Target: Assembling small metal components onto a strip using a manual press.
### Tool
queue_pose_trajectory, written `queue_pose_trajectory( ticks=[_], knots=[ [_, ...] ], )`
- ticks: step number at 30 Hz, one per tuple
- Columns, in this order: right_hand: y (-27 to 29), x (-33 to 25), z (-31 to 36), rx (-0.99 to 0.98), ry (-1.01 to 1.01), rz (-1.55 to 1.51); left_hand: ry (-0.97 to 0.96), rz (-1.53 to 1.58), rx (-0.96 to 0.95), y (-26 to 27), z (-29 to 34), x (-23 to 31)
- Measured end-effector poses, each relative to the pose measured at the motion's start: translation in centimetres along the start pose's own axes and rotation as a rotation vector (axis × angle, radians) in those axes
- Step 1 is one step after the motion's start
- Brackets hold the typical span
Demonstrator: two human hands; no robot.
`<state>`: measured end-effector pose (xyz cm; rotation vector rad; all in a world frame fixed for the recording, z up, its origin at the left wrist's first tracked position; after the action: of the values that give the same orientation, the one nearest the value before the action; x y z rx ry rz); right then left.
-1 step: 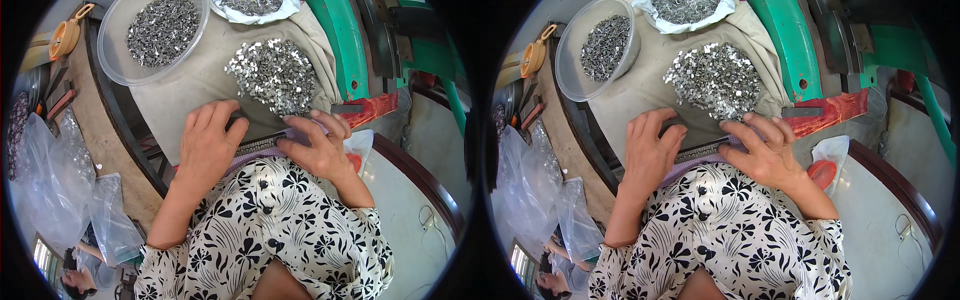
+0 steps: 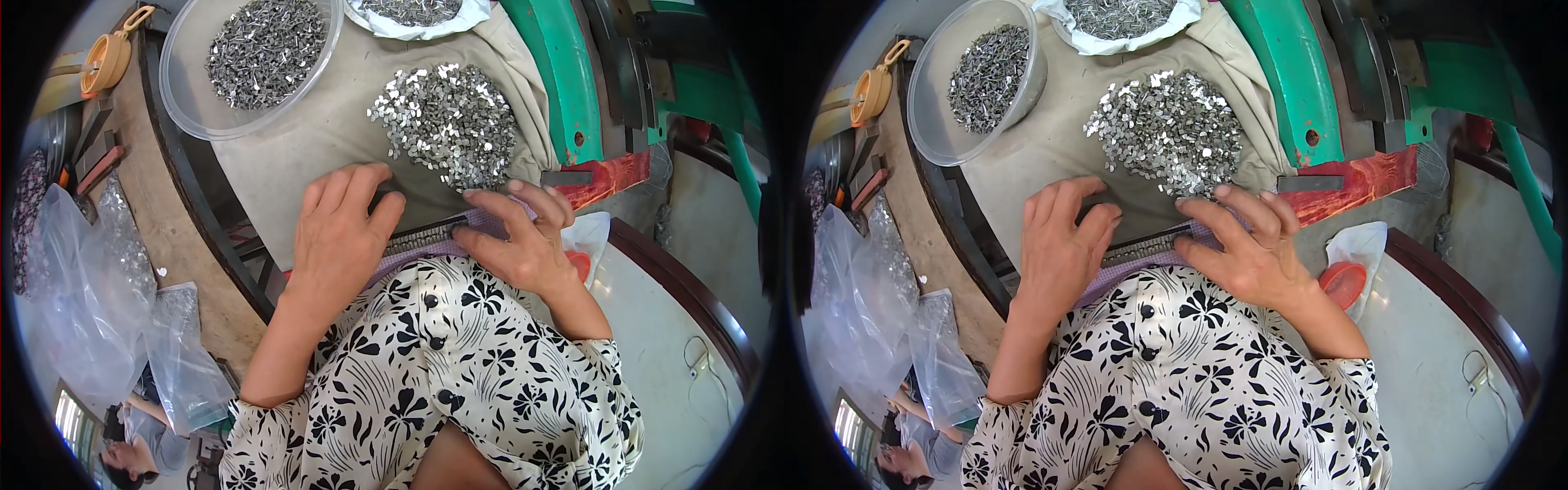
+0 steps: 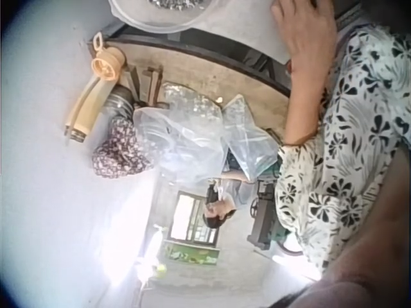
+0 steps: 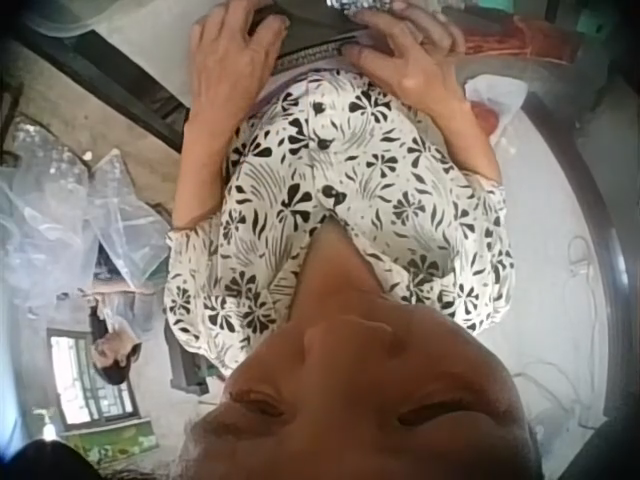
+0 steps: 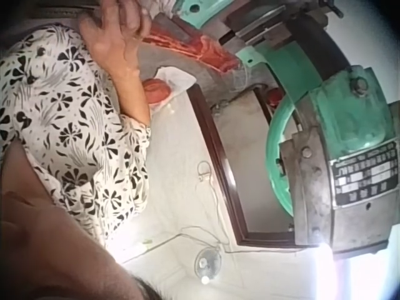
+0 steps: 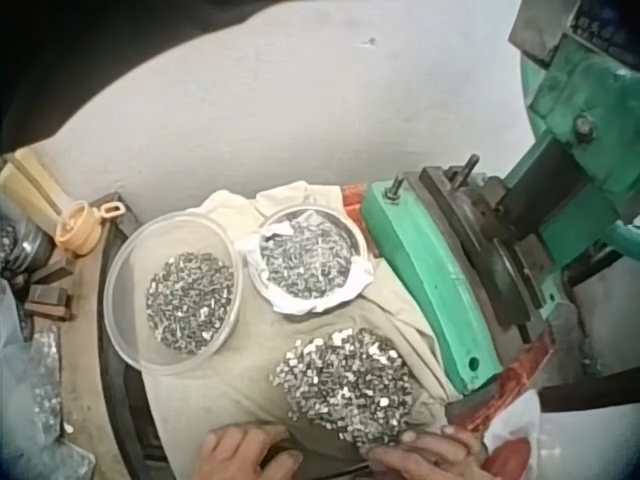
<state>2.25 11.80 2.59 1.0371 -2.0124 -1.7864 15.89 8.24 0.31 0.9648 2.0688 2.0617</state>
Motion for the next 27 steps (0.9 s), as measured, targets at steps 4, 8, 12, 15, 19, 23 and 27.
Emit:
queue_pose_trajectory(
  ticks=[4, 8, 12, 15, 19, 23, 27],
  knots=[
    [0.7, 1.0, 0.5, 0.070, -0.091, -0.097, 0.010, 0.019, 0.030, -0.2, 0.2, 0.0],
    [1.3, 2.5, 1.3, 0.091, -0.178, -0.137, -0.007, 0.090, 0.040, 0.1, 0.6, 1.2],
    [1.2, 2.7, 1.8, 0.118, -0.203, -0.158, -0.095, 0.163, 0.057, -0.2, 0.3, 3.5],
    [1.3, 2.3, 1.5, 0.096, -0.187, -0.148, -0.117, 0.167, 0.037, -1.2, 0.3, 4.3],
    [0.9, 2.4, 1.9, 0.084, -0.197, -0.156, -0.108, 0.160, 0.011, -1.7, 0.2, 4.5],
    [0.9, 2.4, 1.9, 0.100, -0.190, -0.165, -0.062, 0.212, 0.021, -1.8, 0.4, 4.0],
    [0.8, 2.0, 1.7, 0.094, -0.158, -0.198, 0.006, 0.237, -0.010, -1.5, 1.1, 3.0]
  ],
)
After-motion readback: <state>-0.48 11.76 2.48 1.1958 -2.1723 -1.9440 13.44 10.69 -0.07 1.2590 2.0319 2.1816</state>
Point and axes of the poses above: each hand's wrist, its own z-axis away from the middle knuckle, its own y-axis out of the back of the hand, x = y × z, the point moved 10 cm from there along -z, towards the middle knuckle, and after that the axes turned 8 degrees about -z, right-handed, at the moved point
